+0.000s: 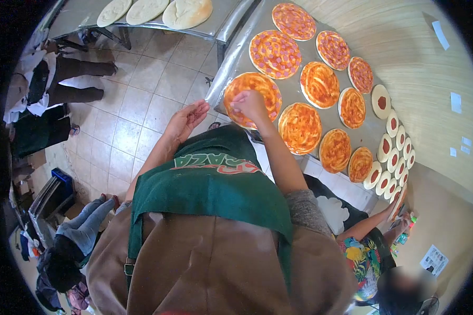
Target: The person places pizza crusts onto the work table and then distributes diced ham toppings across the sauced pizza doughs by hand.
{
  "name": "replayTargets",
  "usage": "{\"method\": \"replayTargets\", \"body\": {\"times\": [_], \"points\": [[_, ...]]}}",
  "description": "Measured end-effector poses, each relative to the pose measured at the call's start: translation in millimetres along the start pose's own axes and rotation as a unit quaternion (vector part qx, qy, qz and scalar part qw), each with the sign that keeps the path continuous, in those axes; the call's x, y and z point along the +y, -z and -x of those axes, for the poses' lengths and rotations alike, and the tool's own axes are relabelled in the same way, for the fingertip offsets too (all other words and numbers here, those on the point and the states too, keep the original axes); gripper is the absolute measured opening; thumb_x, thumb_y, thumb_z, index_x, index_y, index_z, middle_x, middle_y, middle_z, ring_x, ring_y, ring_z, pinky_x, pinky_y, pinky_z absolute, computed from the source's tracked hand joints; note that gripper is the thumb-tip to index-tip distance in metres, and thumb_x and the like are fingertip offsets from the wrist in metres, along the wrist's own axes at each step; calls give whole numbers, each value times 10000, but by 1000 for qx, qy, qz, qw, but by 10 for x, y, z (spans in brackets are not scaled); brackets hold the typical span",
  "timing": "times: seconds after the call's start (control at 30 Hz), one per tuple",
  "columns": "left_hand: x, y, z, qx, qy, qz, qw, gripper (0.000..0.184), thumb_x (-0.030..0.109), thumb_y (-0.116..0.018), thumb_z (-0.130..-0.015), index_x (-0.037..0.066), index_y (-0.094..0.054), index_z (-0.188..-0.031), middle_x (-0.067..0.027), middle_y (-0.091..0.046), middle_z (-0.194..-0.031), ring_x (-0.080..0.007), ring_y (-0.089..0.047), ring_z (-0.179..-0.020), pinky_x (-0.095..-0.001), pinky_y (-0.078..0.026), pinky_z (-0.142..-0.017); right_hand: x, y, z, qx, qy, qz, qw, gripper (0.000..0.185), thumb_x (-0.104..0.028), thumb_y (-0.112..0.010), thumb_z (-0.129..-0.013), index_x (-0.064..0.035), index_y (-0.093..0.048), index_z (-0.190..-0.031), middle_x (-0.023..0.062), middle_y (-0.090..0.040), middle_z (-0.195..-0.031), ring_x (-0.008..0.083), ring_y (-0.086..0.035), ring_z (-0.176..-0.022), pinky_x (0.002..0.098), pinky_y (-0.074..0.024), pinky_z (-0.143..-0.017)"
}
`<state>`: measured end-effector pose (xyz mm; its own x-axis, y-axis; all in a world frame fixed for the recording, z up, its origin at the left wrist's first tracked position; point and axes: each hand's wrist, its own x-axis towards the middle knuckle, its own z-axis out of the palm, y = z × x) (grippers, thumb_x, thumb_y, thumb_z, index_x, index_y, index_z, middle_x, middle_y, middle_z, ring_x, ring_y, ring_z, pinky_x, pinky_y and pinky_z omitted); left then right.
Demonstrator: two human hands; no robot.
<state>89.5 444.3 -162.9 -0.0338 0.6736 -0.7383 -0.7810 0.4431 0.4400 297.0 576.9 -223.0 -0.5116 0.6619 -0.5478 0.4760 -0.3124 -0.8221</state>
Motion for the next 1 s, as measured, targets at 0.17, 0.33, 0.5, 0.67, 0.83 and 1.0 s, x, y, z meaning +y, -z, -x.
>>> {"method": "replayTargets", "body": {"times": [0.17, 0.33, 0.5, 0.67, 0.83, 1.0], "points": [[-1, 33, 64, 16, -14, 21, 1000, 293, 152, -454, -989, -45, -520, -1195, -133, -639, -1085, -176, -644, -1009, -263, -548, -852, -70, -194, -61, 42, 14, 109, 993, 56, -77, -691, -750, -26, -685, -770, 115, -678, -703, 205, -670, -604, 329, -509, -574], [3, 63, 76, 17, -19, 29, 999, 292, 155, -452, -991, -45, -521, -1192, -135, -639, -1084, -176, -644, -1009, -260, -550, -850, -200, -289, -50, 93, 82, 322, 939, 104, -131, -687, -730, -46, -679, -788, 160, -664, -753, 301, -648, -713, 392, -507, -644], [36, 94, 113, 15, -22, 18, 999, 337, 148, -439, -987, -59, -481, -1250, -139, -609, -1149, -187, -609, -1073, -286, -505, -942, -251, -183, -14, 120, 131, 195, 965, 69, -87, -637, -755, -29, -661, -783, 166, -670, -798, 315, -656, -743, 409, -506, -655], [40, 84, 47, 19, -15, 27, 999, 329, 159, -439, -986, -59, -499, -1226, -140, -614, -1135, -191, -613, -1067, -295, -509, -936, 47, -81, -256, 50, 104, 25, 993, 54, -10, -659, -734, 12, -646, -782, 139, -692, -831, 246, -674, -742, 384, -514, -663], [13, 93, -7, 4, -9, 33, 999, 327, 162, -441, -983, -59, -508, -1215, -141, -616, -1130, -199, -613, -1068, -302, -507, -937, -288, -153, -208, 80, 90, 164, 979, 110, -101, -726, -700, -42, -673, -777, 120, -682, -749, 258, -665, -714, 382, -509, -648], [18, 23, -10, 4, 2, 25, 1000, 324, 160, -427, -985, -61, -505, -1209, -153, -607, -1148, -211, -599, -1099, -313, -493, -956, -255, -228, -317, 97, 116, 290, 945, 97, -122, -733, -719, -60, -672, -759, 87, -674, -712, 212, -667, -666, 344, -502, -630]]}}
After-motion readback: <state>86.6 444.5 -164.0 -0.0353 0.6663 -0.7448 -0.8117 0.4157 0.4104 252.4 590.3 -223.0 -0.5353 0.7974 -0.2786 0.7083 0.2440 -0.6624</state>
